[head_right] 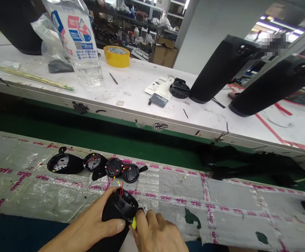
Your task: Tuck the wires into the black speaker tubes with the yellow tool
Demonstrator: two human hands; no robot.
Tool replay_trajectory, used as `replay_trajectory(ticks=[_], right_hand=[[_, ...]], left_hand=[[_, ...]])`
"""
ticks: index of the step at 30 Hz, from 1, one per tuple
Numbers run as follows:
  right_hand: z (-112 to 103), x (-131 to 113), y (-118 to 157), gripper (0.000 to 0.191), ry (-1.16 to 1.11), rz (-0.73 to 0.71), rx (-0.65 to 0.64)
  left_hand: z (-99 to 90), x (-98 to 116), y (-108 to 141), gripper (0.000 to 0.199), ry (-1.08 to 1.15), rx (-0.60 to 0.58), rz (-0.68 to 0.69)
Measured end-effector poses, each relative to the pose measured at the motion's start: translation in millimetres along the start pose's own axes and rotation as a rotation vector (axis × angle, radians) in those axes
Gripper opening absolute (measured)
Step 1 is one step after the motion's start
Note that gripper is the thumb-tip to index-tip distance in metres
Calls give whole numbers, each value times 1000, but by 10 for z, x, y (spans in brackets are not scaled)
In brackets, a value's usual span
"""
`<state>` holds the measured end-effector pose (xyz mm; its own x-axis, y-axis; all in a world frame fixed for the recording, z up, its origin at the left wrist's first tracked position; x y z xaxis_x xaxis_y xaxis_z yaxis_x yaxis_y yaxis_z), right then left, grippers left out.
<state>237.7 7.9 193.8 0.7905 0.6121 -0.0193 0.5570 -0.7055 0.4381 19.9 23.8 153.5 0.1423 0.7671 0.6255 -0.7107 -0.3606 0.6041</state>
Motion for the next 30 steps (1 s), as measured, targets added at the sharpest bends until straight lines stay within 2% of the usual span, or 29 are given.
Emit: replay_trajectory(ticks=[5,8,12,16,25,30], right_hand=[[-13,-14,9,25,27,12,-3],[-33,-3,25,24,50,-10,7],[-44,11,47,25,64,-1,14],[-43,19,66,23,103,9,23],[-32,-29,163,7,177,18,-57],[-72,-90,162,19,186,37,-103]], left_hand=[[23,-38,3,72,-90,73,-70],[36,-58,12,73,-114,67,-107],[46,10,8,81,-122,54,-146],[72,100,0,75,-133,58,-109],[194,85,7,84,-258,187,-219],[242,125,-8,80,-280,239,-253]])
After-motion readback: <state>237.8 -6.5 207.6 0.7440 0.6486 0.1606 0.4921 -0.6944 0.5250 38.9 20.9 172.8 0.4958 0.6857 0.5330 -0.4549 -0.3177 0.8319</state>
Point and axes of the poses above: each hand's wrist, its own y-axis away from the middle knuckle, its own z-axis out of the palm, x = y × z, the point moved 1 cm from there along -y, towards the middle knuckle, and after that the axes turned 15 degrees about -x, right-handed, at the moved point
